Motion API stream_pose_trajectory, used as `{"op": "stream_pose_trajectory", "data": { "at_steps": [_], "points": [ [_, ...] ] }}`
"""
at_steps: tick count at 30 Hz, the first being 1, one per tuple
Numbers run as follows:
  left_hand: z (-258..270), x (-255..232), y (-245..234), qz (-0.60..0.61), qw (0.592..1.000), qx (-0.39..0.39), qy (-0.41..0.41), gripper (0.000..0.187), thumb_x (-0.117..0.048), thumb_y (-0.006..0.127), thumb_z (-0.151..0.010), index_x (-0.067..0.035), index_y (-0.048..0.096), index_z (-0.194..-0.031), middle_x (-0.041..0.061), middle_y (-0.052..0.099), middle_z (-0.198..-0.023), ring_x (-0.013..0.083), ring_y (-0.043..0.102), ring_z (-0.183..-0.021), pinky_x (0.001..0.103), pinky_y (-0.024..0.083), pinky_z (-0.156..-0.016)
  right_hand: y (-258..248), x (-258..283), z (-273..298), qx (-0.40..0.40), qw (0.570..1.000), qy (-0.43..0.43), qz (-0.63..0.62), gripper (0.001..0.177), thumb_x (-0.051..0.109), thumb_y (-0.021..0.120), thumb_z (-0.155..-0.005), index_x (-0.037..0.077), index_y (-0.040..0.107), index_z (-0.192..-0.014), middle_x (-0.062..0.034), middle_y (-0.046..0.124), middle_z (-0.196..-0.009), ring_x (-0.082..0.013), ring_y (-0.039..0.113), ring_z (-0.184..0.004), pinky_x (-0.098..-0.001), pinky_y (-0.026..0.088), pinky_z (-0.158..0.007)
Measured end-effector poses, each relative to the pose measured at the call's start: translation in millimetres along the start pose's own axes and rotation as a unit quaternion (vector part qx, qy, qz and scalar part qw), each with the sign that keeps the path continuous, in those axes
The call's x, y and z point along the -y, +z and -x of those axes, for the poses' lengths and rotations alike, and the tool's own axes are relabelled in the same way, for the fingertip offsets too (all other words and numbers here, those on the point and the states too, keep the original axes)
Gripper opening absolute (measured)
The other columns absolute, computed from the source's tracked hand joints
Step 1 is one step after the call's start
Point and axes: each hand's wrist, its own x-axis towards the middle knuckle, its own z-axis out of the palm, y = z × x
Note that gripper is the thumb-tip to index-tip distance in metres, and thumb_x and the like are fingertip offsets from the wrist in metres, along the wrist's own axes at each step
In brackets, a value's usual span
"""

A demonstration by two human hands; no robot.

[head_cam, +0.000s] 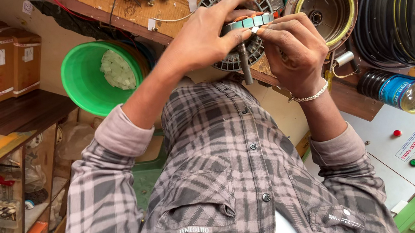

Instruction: The person works on a motor armature, using a green-handled screwdriver to adjust components and pliers to cut and manipulate wires. The person repeatedly inserts and removes small white insulating pieces between copper windings.

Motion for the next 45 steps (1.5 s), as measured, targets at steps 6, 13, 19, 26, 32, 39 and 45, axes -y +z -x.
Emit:
{"op": "stream_pose_trajectory", "data": {
  "at_steps": [6, 13, 19, 26, 32, 39, 45],
  "points": [
    [11.1, -8.7, 20.0, -0.114, 0.992, -0.053, -0.009, 0.031, -0.019, 0.069, -0.103, -0.012, 0.061, -0.132, 0.013, 0.075, -0.117, 0.0375, 0.072, -0.106, 0.045, 0.056, -0.089, 0.1, -3.0, 3.2, -0.001, 1.000, 0.007, -0.005, 0.027, -0.016, 0.080, -0.088, 0.002, 0.074, -0.107, -0.0095, 0.072, -0.102, -0.0254, 0.070, -0.098, -0.0326, 0.057, -0.080],
    [17.1, -9.9, 23.5, -0.197, 0.977, -0.073, 0.038, 0.038, -0.022, 0.070, -0.101, -0.011, 0.057, -0.135, 0.010, 0.075, -0.116, 0.0358, 0.072, -0.098, 0.046, 0.058, -0.079, 1.4, -1.6, 6.0, -0.007, 1.000, 0.003, 0.007, 0.028, -0.015, 0.082, -0.088, 0.002, 0.073, -0.108, -0.0094, 0.070, -0.101, -0.0260, 0.069, -0.097, -0.0339, 0.057, -0.081],
    [14.5, -3.5, 22.2, -0.210, 0.970, -0.090, 0.078, 0.040, -0.022, 0.073, -0.100, -0.009, 0.056, -0.135, 0.010, 0.075, -0.113, 0.0352, 0.073, -0.094, 0.045, 0.059, -0.075, 10.0, 6.2, 7.1, -0.018, 0.997, -0.015, 0.079, 0.031, -0.016, 0.080, -0.087, 0.000, 0.072, -0.112, -0.0109, 0.069, -0.101, -0.0285, 0.066, -0.094, -0.0381, 0.056, -0.081],
    [11.5, 2.3, 25.5, -0.219, 0.967, -0.097, 0.086, 0.038, -0.024, 0.074, -0.100, -0.010, 0.057, -0.131, 0.012, 0.075, -0.099, 0.0346, 0.073, -0.084, 0.045, 0.057, -0.068, 12.4, 15.7, 10.6, -0.006, 0.989, -0.015, 0.145, 0.031, -0.014, 0.078, -0.087, 0.000, 0.071, -0.114, -0.0116, 0.069, -0.104, -0.0298, 0.065, -0.097, -0.0394, 0.056, -0.083],
    [6.8, 8.1, 26.7, -0.223, 0.964, -0.106, 0.102, 0.043, -0.027, 0.075, -0.102, -0.005, 0.057, -0.133, 0.012, 0.073, -0.090, 0.0297, 0.073, -0.076, 0.041, 0.057, -0.065, 5.8, 9.2, -0.4, 0.026, 0.987, -0.034, 0.155, 0.032, -0.016, 0.077, -0.089, 0.000, 0.070, -0.116, -0.0113, 0.068, -0.106, -0.0301, 0.066, -0.099, -0.0397, 0.057, -0.086],
    [9.1, 17.1, 21.3, -0.164, 0.952, -0.123, 0.227, 0.043, -0.017, 0.073, -0.099, -0.006, 0.057, -0.137, 0.012, 0.074, -0.110, 0.0273, 0.074, -0.089, 0.036, 0.059, -0.076, -2.0, 15.2, -2.2, 0.062, 0.987, -0.031, 0.147, 0.029, -0.013, 0.076, -0.092, -0.002, 0.068, -0.117, -0.0144, 0.067, -0.112, -0.0323, 0.066, -0.105, -0.0417, 0.057, -0.091],
    [4.7, 11.9, 26.5, -0.247, 0.949, -0.095, 0.171, 0.040, -0.004, 0.069, -0.097, -0.006, 0.059, -0.136, 0.010, 0.073, -0.103, 0.0275, 0.074, -0.086, 0.038, 0.059, -0.072, 4.3, 1.4, 1.7, 0.006, 0.992, -0.046, 0.120, 0.023, -0.016, 0.077, -0.097, -0.003, 0.068, -0.113, -0.0132, 0.069, -0.108, -0.0319, 0.072, -0.104, -0.0390, 0.061, -0.089]
  ]
}}
